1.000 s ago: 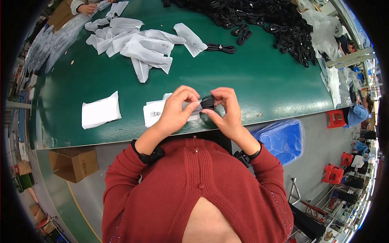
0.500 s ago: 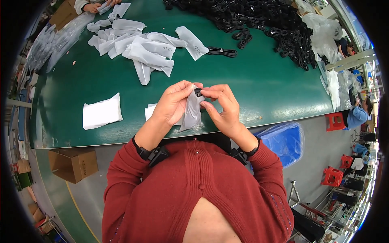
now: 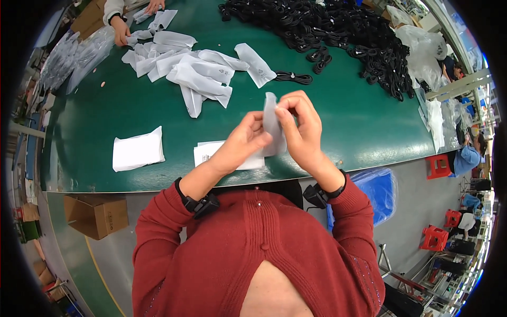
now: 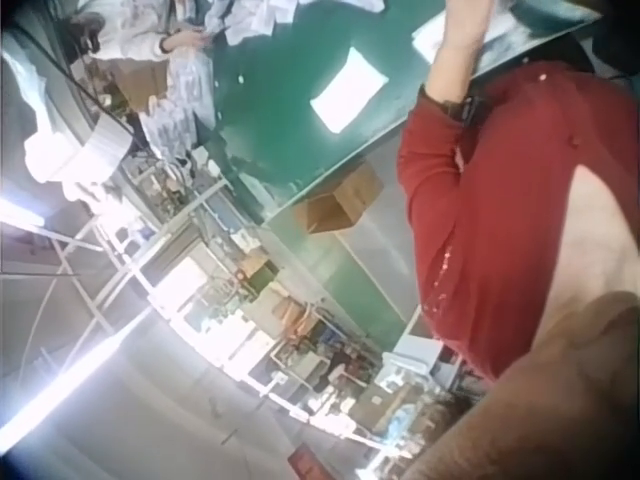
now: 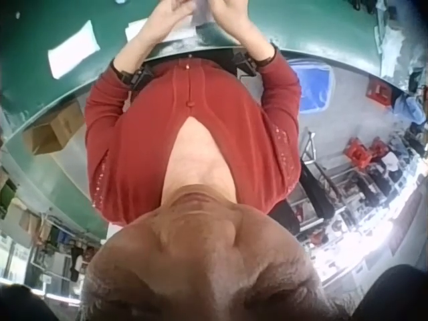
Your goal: The person packages black cables by hand, picking up each cable and sliding it into a white plastic sleeve. After inserting the cable, the person folds the sleeve and places the packaged item onto a stack on the green workbench.
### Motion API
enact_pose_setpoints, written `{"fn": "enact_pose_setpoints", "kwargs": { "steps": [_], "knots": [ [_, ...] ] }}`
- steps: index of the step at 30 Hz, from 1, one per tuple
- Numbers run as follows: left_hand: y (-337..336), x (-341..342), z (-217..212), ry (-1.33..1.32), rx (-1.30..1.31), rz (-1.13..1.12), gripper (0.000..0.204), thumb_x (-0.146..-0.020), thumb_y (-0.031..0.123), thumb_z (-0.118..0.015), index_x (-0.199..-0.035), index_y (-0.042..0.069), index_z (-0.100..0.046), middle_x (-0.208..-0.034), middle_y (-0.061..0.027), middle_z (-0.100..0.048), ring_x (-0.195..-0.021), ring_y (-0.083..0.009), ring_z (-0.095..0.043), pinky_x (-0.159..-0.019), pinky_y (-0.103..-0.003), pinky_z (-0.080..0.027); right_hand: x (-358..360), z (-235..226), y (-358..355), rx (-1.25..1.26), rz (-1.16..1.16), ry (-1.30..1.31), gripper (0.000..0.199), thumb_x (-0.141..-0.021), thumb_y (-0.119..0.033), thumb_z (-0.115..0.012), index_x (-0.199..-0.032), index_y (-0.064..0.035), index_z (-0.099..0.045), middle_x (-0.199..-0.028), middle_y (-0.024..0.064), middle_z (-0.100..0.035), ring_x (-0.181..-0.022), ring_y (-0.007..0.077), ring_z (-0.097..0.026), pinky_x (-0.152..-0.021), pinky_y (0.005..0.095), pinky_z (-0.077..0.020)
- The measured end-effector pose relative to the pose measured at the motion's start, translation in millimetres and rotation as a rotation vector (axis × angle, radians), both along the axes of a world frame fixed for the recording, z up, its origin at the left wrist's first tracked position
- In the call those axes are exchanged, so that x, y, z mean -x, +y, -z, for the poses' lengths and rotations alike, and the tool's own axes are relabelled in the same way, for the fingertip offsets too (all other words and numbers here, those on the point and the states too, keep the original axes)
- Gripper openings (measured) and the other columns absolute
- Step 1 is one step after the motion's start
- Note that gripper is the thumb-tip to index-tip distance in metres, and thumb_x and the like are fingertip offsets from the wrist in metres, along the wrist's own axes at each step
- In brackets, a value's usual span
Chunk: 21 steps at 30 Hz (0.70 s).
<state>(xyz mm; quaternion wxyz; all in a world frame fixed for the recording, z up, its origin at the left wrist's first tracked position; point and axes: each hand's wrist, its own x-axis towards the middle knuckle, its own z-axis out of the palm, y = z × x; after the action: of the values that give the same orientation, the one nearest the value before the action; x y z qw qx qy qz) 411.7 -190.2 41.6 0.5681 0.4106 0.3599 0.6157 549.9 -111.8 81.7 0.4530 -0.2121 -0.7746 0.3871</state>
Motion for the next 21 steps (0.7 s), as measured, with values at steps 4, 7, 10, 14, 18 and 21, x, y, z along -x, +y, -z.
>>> {"fn": "enact_pose_setpoints", "kwargs": {
  "steps": [4,7,10,14,18,21],
  "knots": [
    [19.0,51.7,-19.9,0.169,0.265,0.029,0.05,-0.097,0.023,-0.059,-0.136,-0.003,-0.039,-0.126,-0.0187,-0.054,-0.125,-0.0253,-0.052,-0.106,-0.038,-0.04,13.1,-0.9,33.3,-0.065,0.072,-0.108,0.015,-0.093,-0.007,-0.061,-0.106,-0.0008,-0.061,-0.104,0.011,-0.058,-0.088,0.0184,-0.059,-0.073,0.027,-0.0479],
    [46.3,117.7,-13.7,0.803,0.014,-0.378,0.066,-0.093,0.027,-0.065,-0.146,0.003,-0.033,-0.145,-0.0231,-0.038,-0.139,-0.0344,-0.036,-0.112,-0.052,-0.03,7.1,15.0,70.4,-0.144,0.212,-0.258,0.024,-0.091,-0.012,-0.064,-0.114,-0.0037,-0.062,-0.107,0.0126,-0.057,-0.093,0.0223,-0.059,-0.076,0.0296,-0.0491],
    [46.8,149.4,-20.7,1.729,-0.197,-0.609,0.075,-0.086,0.036,-0.069,-0.15,0.017,-0.034,-0.157,-0.019,-0.02,-0.146,-0.0382,-0.019,-0.109,-0.069,-0.018,-17.1,45.0,109.9,-0.248,0.397,-0.434,0.033,-0.089,-0.019,-0.068,-0.12,-0.0075,-0.062,-0.113,0.0153,-0.056,-0.101,0.0279,-0.058,-0.083,0.0346,-0.0493],
    [46.9,162.9,7.2,2.044,-0.392,-0.124,0.076,-0.081,0.046,-0.07,-0.148,0.028,-0.038,-0.162,-0.0095,-0.012,-0.148,-0.0387,-0.01,-0.101,-0.082,-0.01,-23.1,62.2,151.6,-0.336,0.579,-0.617,0.045,-0.087,-0.032,-0.07,-0.126,-0.0129,-0.06,-0.126,0.0197,-0.05,-0.115,0.0369,-0.051,-0.092,0.0442,-0.0464],
    [78.0,160.5,15.9,2.034,-0.649,0.081,0.073,-0.081,0.054,-0.065,-0.147,0.036,-0.039,-0.161,-0.0055,-0.019,-0.149,-0.034,-0.012,-0.101,-0.082,-0.005,-17.2,74.3,161.0,-0.325,0.593,-0.777,0.057,-0.087,-0.047,-0.067,-0.134,-0.0177,-0.056,-0.14,0.0243,-0.041,-0.129,0.0464,-0.039,-0.098,0.056,-0.0406],
    [116.0,149.7,17.0,1.97,-0.883,0.195,0.073,-0.081,0.058,-0.061,-0.147,0.037,-0.038,-0.16,-0.0041,-0.022,-0.149,-0.0326,-0.013,-0.102,-0.081,-0.004,-4.0,89.4,169.0,-0.424,0.542,-0.881,0.064,-0.086,-0.055,-0.063,-0.137,-0.0182,-0.054,-0.147,0.0271,-0.034,-0.135,0.0523,-0.03,-0.098,0.0641,-0.0371]
  ]
}}
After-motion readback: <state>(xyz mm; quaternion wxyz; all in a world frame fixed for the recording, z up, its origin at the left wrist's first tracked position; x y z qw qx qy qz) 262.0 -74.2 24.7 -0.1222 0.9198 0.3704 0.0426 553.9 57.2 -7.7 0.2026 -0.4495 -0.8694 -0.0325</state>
